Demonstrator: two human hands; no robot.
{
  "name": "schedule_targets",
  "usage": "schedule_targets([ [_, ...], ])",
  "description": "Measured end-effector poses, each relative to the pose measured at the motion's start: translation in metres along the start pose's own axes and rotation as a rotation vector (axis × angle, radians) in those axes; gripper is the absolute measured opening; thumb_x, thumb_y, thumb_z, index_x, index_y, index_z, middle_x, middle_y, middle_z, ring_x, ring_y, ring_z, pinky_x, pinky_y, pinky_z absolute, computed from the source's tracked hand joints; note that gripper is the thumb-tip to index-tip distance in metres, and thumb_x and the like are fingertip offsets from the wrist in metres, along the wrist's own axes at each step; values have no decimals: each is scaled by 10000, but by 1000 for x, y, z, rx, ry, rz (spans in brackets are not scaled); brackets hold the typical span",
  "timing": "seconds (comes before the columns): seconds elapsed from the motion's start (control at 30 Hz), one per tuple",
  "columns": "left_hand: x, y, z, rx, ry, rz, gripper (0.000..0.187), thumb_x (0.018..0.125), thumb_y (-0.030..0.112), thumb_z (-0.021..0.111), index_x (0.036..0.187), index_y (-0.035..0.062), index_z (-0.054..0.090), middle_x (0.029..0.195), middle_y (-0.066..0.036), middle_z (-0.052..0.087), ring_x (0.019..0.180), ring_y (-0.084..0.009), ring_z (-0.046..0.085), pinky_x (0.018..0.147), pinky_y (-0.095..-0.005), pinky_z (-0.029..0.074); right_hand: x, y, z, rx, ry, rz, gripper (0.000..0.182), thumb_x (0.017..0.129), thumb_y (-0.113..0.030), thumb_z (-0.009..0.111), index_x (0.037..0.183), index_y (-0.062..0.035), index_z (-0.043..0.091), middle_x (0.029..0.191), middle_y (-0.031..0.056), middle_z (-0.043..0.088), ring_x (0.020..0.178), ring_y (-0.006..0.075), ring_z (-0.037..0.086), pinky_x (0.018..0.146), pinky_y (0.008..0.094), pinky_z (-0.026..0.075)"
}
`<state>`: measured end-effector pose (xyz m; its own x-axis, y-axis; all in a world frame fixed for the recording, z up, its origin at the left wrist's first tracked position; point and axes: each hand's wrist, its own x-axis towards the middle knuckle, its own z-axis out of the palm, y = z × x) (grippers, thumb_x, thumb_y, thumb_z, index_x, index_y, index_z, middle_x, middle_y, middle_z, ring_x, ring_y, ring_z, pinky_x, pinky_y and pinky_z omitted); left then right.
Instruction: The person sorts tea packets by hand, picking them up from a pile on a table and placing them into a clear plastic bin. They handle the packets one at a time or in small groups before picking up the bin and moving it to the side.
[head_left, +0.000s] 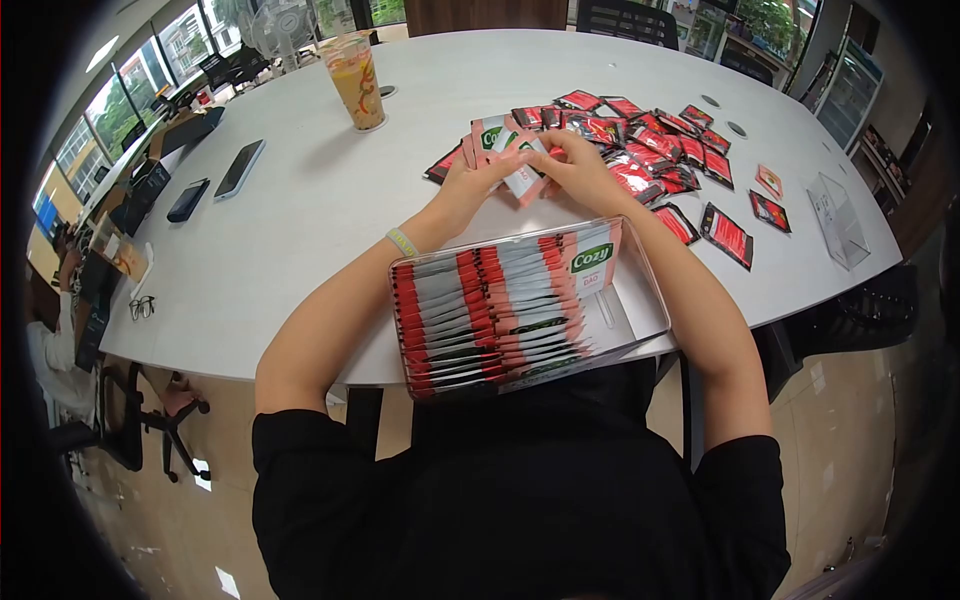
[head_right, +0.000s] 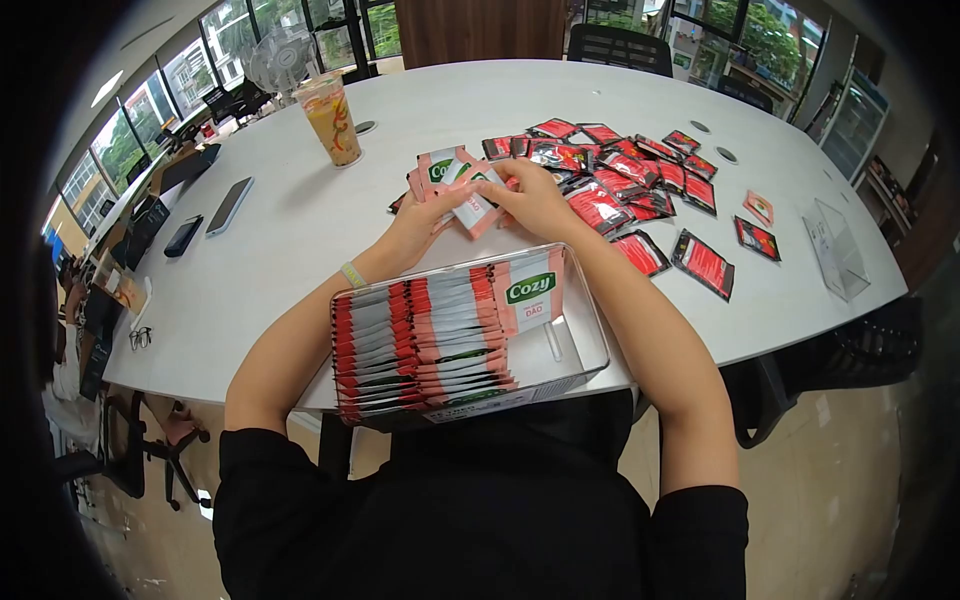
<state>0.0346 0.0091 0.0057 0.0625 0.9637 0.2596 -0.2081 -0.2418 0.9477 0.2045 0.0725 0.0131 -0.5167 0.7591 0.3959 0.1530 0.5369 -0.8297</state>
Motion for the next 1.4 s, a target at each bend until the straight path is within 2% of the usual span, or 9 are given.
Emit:
schedule_targets([
  [0.23,1,2,-6,94,-257,-116,643,894,393,528,1376,57,267,971,5,509,760,-67,489,643,-198,380,0,3,2,-5,30,44,416,816,-384,644,832,30,598,674,54,581,514,92,575,458,219,454],
  [0.37,5,-8,-2,11,-237,-49,742,857,470,551,1362,5,268,827,15,507,609,-41,392,508,-178,306,-2,-7,0,1,10,139,392,851,-343,614,963,31,588,790,50,593,626,83,583,532,216,492],
  [0.5,2,-6,-4,320,-259,-85,660,813,483,596,1223,-4,420,798,6,512,619,-46,403,514,-184,315,-1,-7,0,105,24,151,395,847,-342,621,972,31,591,790,50,596,642,82,582,553,211,491],
  [0.57,-2,-6,5,361,-177,146,495,785,482,621,983,39,529,754,-1,517,624,-53,411,512,-190,309,-1,-8,-2,132,27,166,388,844,-333,627,980,30,594,800,50,596,661,80,578,581,205,489],
  [0.6,-2,-1,3,361,-176,147,495,785,482,621,983,39,529,754,-1,517,624,-53,411,512,-190,309,-1,-9,-2,131,26,166,388,844,-333,627,980,30,594,800,50,596,661,80,578,581,205,489],
  [0.67,-1,10,-5,530,-327,-193,656,906,314,515,1425,104,173,867,-11,516,691,-52,442,627,-142,322,-2,-9,-3,139,25,119,365,842,-313,633,1001,14,598,787,40,588,673,76,572,601,203,485],
  [0.97,7,3,-7,-173,-405,-107,792,875,667,217,1339,35,336,983,-35,579,855,-107,557,592,-219,377,1,1,0,-386,182,-299,330,817,-221,652,1016,40,619,970,123,568,735,145,587,644,251,474],
  [1.23,6,9,-5,-167,-431,-160,738,874,664,219,1271,69,398,884,-56,598,771,-111,571,580,-232,412,-3,-6,5,-381,146,-435,416,792,-363,650,1083,-67,622,991,115,556,831,242,587,722,324,480],
  [1.4,-4,20,11,-130,-249,-245,643,890,609,300,1168,57,474,840,-96,620,836,-165,607,693,-278,482,-8,-14,7,-496,128,-513,513,767,-292,679,1206,-74,528,1094,94,524,828,222,569,711,310,484],
])
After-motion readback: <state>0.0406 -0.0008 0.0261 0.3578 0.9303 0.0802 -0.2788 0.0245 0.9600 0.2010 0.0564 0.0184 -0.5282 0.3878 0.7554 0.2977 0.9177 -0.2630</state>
